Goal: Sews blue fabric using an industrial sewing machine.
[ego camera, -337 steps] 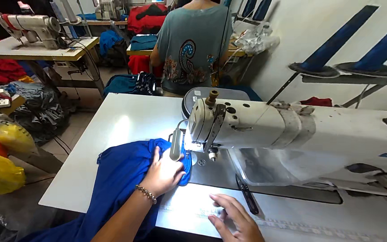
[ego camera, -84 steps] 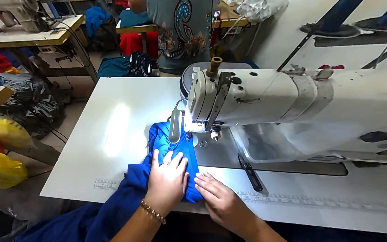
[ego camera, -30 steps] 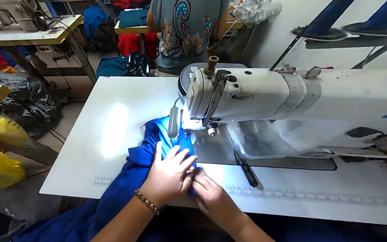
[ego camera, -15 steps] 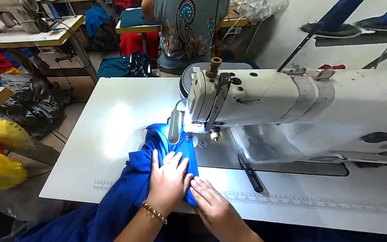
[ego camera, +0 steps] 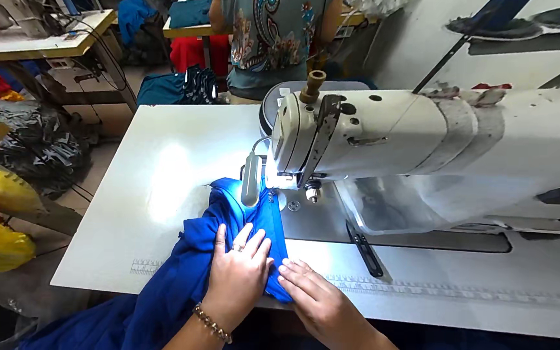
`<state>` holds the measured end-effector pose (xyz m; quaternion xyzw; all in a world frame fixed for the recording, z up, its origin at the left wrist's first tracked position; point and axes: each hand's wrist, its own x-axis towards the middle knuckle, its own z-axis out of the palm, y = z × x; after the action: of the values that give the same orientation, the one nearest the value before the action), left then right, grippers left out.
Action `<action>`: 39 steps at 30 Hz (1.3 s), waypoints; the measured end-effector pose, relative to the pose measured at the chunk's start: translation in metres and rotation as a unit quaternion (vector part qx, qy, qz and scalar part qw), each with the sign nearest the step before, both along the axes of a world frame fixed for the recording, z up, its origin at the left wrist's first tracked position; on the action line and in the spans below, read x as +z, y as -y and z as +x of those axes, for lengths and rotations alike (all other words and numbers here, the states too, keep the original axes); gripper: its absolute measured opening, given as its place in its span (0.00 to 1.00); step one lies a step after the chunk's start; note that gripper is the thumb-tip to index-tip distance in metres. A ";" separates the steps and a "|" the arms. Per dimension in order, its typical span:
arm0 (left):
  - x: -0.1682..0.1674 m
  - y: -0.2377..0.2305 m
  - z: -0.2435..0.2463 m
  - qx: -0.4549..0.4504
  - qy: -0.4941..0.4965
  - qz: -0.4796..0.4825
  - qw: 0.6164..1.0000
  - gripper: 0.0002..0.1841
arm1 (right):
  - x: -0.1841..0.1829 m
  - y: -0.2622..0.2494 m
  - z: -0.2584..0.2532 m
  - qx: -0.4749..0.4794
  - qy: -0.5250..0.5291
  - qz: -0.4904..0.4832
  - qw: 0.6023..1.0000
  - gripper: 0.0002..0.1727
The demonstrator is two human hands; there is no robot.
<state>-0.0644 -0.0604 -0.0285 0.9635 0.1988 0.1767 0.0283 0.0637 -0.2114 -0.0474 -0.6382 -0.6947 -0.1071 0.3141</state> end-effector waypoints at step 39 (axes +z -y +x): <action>0.009 -0.055 0.045 0.027 -0.062 -0.057 0.996 0.25 | -0.001 -0.058 0.030 -0.048 -0.031 0.001 0.998 0.16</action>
<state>-0.0198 -0.0051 -0.0199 0.9638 0.2358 0.1054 0.0658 0.0939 -0.1532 -0.0483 -0.6737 -0.6527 -0.1028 0.3309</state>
